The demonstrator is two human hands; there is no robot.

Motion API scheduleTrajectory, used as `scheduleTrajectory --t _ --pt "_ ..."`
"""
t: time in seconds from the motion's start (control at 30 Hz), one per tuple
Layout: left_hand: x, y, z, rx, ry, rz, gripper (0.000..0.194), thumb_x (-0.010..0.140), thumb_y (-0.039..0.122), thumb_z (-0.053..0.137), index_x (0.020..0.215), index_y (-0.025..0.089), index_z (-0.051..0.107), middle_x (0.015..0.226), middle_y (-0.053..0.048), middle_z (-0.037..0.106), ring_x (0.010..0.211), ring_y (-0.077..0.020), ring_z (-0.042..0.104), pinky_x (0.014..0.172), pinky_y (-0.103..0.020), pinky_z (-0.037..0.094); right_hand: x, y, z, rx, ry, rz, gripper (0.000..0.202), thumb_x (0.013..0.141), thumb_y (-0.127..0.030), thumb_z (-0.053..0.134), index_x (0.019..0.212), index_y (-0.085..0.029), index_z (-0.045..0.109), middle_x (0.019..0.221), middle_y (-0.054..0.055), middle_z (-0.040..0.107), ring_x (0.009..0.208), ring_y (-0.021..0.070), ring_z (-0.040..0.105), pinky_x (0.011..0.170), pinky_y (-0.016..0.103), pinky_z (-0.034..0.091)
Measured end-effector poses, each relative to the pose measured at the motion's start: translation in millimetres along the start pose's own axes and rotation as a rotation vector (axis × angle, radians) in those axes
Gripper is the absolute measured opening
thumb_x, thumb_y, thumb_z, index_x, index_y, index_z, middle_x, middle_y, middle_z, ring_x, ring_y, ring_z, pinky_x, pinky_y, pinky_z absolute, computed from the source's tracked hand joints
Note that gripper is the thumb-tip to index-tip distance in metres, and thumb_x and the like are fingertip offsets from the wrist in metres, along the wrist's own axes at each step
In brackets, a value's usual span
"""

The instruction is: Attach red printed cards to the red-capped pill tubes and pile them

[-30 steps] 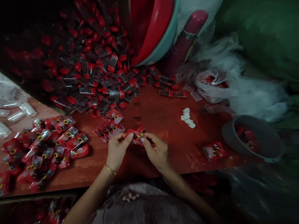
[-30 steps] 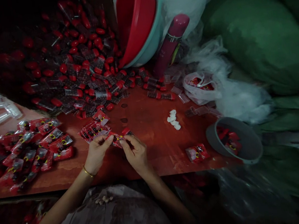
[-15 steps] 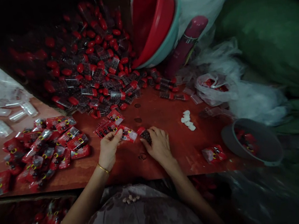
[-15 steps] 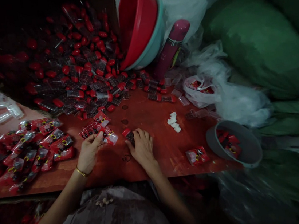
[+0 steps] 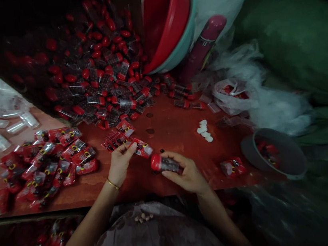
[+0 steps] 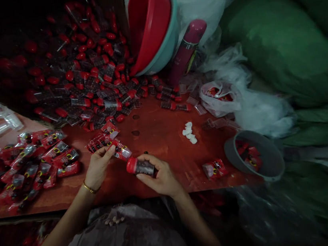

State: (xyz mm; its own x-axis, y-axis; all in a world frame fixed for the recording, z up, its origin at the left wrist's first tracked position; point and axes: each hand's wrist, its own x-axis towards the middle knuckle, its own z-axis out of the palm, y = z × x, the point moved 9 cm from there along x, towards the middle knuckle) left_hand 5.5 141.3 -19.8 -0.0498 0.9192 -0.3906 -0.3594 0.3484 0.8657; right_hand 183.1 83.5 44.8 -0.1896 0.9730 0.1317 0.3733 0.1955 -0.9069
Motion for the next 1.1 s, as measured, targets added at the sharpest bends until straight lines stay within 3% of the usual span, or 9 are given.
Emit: scheduleTrajectory --t 0.4,0.6,0.83,0.97,1.1 --pt "-3 14 5.5 0.043 -0.141 0.09 0.034 0.049 0.042 0.082 0.057 0.014 0.064 0.057 0.004 0.061 0.056 -0.0064 0.05 0.06 -0.02 0.04 9 13 10 -0.036 -0.009 0.01 0.029 0.073 -0.025 0.064 0.101 -0.02 0.059 0.089 0.003 0.067 0.075 0.0162 0.063 0.07 0.026 0.05" --pt "-7 -4 14.8 -0.102 -0.145 -0.058 0.04 0.046 0.04 0.084 0.073 0.015 0.068 0.068 0.001 0.068 0.059 -0.0098 0.057 0.059 -0.023 0.045 12 12 13 -0.144 0.068 -0.05 0.032 0.073 -0.025 0.065 0.105 -0.021 0.059 0.093 0.003 0.068 0.08 0.017 0.064 0.074 0.027 0.051" --pt "-12 -12 22.9 -0.167 -0.132 -0.005 0.031 0.045 0.024 0.086 0.067 0.015 0.066 0.067 0.003 0.067 0.062 -0.0078 0.057 0.065 -0.021 0.045 12 1 23 -0.327 0.186 -0.151 0.034 0.077 -0.025 0.06 0.111 -0.022 0.056 0.098 0.006 0.069 0.086 0.0198 0.065 0.076 0.031 0.053" --pt "-14 -20 25.0 -0.22 -0.161 -0.045 0.029 0.049 0.023 0.085 0.069 0.015 0.066 0.069 0.002 0.068 0.063 -0.0076 0.058 0.066 -0.02 0.045 10 5 25 -0.289 0.286 -0.112 0.032 0.079 -0.026 0.059 0.11 -0.021 0.055 0.098 0.006 0.068 0.085 0.0196 0.065 0.077 0.031 0.053" --pt "-17 -22 30.1 -0.258 -0.213 -0.088 0.029 0.05 0.025 0.085 0.072 0.015 0.068 0.07 0.002 0.068 0.064 -0.0081 0.058 0.068 -0.021 0.046 8 11 29 -0.105 0.316 -0.027 0.027 0.079 -0.027 0.058 0.105 -0.021 0.055 0.092 0.004 0.068 0.079 0.0167 0.064 0.071 0.027 0.053"
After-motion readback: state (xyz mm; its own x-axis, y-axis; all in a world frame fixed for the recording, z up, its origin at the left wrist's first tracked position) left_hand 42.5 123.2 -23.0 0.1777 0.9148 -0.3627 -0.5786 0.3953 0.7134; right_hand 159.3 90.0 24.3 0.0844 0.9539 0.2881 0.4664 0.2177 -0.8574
